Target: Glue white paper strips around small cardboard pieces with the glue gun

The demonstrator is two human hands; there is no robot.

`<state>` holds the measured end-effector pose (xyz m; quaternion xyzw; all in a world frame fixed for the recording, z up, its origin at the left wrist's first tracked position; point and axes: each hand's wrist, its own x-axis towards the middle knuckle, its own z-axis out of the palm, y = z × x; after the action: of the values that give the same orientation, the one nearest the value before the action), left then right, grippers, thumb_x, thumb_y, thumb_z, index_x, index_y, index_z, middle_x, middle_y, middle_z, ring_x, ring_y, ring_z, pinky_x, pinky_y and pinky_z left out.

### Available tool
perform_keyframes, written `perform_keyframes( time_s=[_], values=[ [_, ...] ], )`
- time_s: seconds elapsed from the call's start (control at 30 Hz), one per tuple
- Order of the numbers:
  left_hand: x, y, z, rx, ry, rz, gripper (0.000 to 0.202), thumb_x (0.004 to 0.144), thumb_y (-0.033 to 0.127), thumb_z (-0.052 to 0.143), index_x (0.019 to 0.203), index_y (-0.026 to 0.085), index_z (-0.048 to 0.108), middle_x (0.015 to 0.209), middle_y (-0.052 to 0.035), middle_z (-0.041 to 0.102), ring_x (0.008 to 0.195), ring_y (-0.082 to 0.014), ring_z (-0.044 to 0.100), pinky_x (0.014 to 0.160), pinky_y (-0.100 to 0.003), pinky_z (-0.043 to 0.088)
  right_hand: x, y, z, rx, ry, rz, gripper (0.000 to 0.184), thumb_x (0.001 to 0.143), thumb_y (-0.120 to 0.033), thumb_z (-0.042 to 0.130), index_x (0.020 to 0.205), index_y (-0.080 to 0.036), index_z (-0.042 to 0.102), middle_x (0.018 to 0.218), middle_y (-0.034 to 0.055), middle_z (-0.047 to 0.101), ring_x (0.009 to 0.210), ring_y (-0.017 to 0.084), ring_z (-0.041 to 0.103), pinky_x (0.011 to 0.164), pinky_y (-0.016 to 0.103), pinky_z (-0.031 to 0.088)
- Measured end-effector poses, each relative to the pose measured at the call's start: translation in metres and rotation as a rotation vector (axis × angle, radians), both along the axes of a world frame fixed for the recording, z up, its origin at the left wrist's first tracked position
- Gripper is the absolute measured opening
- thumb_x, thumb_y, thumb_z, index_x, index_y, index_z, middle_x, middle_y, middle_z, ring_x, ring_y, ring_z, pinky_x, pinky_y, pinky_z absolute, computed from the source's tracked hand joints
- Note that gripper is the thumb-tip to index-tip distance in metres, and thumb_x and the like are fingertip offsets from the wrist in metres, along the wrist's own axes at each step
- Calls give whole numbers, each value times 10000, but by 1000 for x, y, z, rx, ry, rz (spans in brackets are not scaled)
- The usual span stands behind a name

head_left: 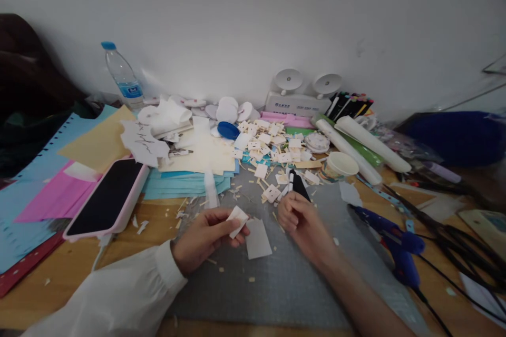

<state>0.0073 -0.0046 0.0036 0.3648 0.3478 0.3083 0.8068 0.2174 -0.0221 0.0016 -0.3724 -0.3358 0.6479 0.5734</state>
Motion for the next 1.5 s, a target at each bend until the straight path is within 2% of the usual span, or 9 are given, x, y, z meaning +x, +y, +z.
perform_keyframes(
  time_s=[0.1, 0.27, 0.47, 0.7, 0.83, 1.07, 1.2, 1.33, 1.5],
  values=[
    [1, -1, 1, 29, 45, -8, 264, 724, 341, 762, 847, 108, 738, 786, -67, 698, 622, -95, 594, 565, -174, 460, -2, 0, -2, -20, 45, 6, 313, 843, -202, 519, 555, -190, 400, 469, -82, 295, 436, 77, 214, 446, 235, 199],
    [0, -1, -3, 126, 54, 4, 254, 722, 300, 770, 906, 131, 725, 816, -48, 700, 647, -96, 603, 609, -181, 477, -3, -5, -6, 35, 39, 30, 385, 903, -298, 513, 550, -190, 403, 440, -87, 280, 412, 72, 186, 426, 235, 174],
    [0, 0, -4, 169, 47, -11, 195, 722, 248, 769, 871, 132, 721, 790, -39, 703, 647, -102, 620, 603, -182, 494, -4, -14, -10, 116, -81, 155, 408, 946, -351, 472, 576, -182, 438, 482, -67, 336, 459, 76, 283, 470, 237, 232],
    [-1, -1, -3, 142, 34, -57, 142, 742, 202, 748, 866, 138, 719, 772, -35, 714, 635, -99, 640, 597, -175, 512, -6, -18, -8, 225, -191, 220, 238, 932, -359, 512, 805, -184, 611, 653, -9, 559, 581, 86, 474, 536, 216, 354],
    [-2, -1, -4, 137, 15, -72, 126, 745, 178, 743, 857, 131, 710, 785, -39, 719, 644, -101, 651, 597, -170, 519, -6, -18, -7, 203, -199, 202, 77, 875, -293, 615, 887, -224, 647, 705, -14, 615, 588, 72, 510, 530, 185, 384],
    [0, 0, -4, 115, -70, -28, 194, 727, 137, 756, 897, 138, 662, 783, -29, 722, 630, -103, 666, 582, -171, 528, -4, -18, -10, 191, -237, 160, 17, 835, -244, 663, 845, -230, 667, 708, -16, 644, 585, 64, 531, 527, 170, 405],
    [1, 0, -4, 116, -88, -25, 218, 722, 129, 759, 908, 136, 645, 779, -24, 720, 626, -98, 667, 575, -162, 530, -5, -19, -11, 182, -206, 178, 36, 815, -229, 683, 823, -217, 650, 692, -13, 657, 550, 66, 529, 497, 174, 391],
    [1, -1, -4, 139, -78, -29, 239, 719, 112, 757, 923, 139, 634, 771, -12, 708, 630, -92, 666, 576, -155, 533, -7, -19, -11, 182, -192, 202, 144, 820, -264, 675, 737, -191, 581, 639, -13, 632, 521, 78, 500, 487, 197, 369],
    [0, -2, -3, 181, -72, -43, 417, 736, 95, 736, 1107, 165, 559, 791, -17, 698, 650, -111, 676, 581, -182, 550, -7, -19, -11, 118, -98, 178, 233, 890, -329, 574, 716, -199, 491, 554, -43, 554, 486, 81, 425, 488, 213, 315]
  ],
)
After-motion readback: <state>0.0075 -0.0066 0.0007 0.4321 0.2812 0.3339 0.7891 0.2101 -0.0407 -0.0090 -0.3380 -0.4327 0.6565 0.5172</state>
